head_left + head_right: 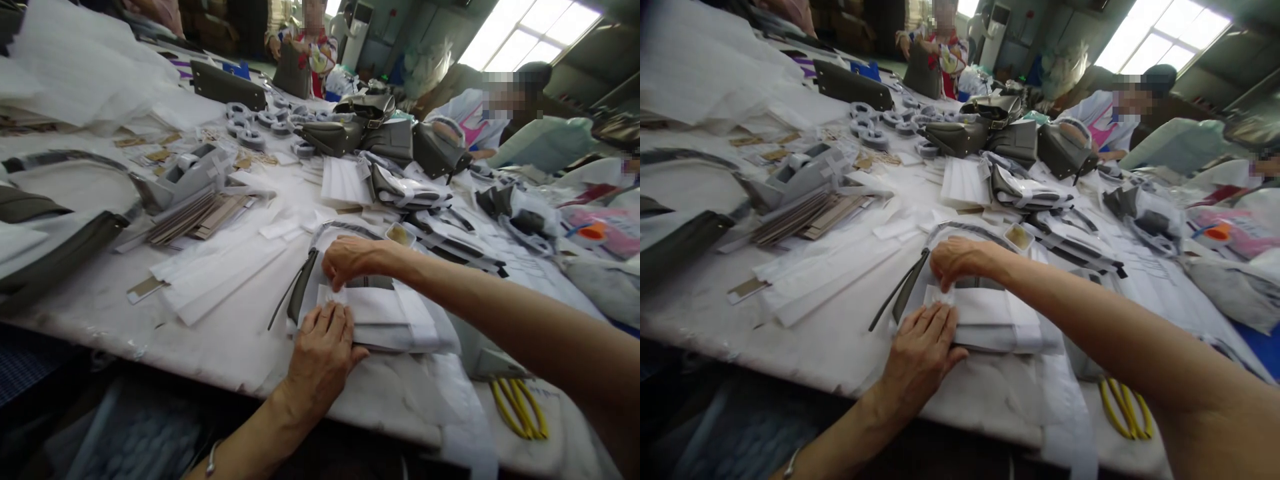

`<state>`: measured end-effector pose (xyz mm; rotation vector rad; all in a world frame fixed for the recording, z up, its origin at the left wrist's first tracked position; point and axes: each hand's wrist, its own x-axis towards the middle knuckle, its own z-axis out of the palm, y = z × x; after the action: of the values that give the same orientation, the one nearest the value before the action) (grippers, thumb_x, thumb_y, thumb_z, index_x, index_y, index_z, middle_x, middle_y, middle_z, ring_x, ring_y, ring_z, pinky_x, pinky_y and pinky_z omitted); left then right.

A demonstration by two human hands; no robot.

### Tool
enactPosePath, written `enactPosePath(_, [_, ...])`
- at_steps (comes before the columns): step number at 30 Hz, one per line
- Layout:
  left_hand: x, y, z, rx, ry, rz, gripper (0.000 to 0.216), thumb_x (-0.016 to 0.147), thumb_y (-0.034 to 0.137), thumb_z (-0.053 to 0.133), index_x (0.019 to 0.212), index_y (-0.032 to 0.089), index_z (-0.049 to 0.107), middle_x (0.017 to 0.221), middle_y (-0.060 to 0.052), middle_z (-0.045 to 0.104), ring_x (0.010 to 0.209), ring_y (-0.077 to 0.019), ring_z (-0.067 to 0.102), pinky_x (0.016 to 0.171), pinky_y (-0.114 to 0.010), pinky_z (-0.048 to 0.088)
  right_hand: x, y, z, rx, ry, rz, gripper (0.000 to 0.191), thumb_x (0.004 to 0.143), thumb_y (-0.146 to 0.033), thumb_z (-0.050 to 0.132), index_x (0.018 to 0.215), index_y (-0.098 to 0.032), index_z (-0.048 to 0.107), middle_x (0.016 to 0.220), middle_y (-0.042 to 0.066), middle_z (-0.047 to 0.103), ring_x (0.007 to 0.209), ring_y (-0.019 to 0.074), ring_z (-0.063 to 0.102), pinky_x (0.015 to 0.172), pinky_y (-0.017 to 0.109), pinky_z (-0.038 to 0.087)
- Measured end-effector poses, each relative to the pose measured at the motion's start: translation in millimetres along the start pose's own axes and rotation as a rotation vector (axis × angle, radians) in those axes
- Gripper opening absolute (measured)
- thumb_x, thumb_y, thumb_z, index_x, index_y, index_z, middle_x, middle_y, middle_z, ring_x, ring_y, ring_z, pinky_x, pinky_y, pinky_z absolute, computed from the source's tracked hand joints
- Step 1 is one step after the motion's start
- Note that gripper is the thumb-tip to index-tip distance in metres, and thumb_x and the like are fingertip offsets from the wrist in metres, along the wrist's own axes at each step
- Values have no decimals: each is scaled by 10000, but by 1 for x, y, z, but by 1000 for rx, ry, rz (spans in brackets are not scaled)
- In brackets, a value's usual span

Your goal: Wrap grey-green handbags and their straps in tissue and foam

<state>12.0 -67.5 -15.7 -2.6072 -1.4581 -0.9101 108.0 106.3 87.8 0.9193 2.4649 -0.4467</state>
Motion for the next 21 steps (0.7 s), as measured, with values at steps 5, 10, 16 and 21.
enactPosePath(5, [0, -2, 0, -3, 7, 12, 573, 978, 545, 397, 1278, 95, 585, 1245, -153, 656, 1195, -293, 583, 1033, -444, 430, 21, -1, -3, -74, 7, -48, 331, 497, -325, 915, 441, -206, 611, 512, -8, 582, 791, 229, 613, 893, 349, 342])
enactPosePath(10, [0, -2, 0, -2, 10, 8, 558, 988, 529, 381, 1287, 102, 582, 1238, -141, 664, 1198, -283, 583, 1037, -435, 427, 26, 36, 4, -1, 67, 28, 523, 451, -505, 911, 841, -201, 743, 806, 25, 697, 864, 234, 625, 790, 297, 382])
enactPosePath(16, [-1, -1, 0, 13, -7, 12, 552, 979, 526, 413, 1304, 108, 569, 1249, -139, 656, 1209, -276, 575, 1053, -438, 425, 2, 80, 15, 228, 307, 331, 454, 658, -359, 831, 1075, -216, 720, 880, 9, 719, 731, 171, 624, 637, 256, 388])
enactPosePath(21, [-1, -1, 1, 20, -2, 15, 561, 979, 532, 406, 1296, 101, 572, 1243, -143, 659, 1199, -281, 581, 1040, -437, 427, -33, 48, 39, 412, 483, 296, 194, 859, -375, 654, 916, -225, 761, 862, 14, 739, 797, 186, 660, 717, 264, 435])
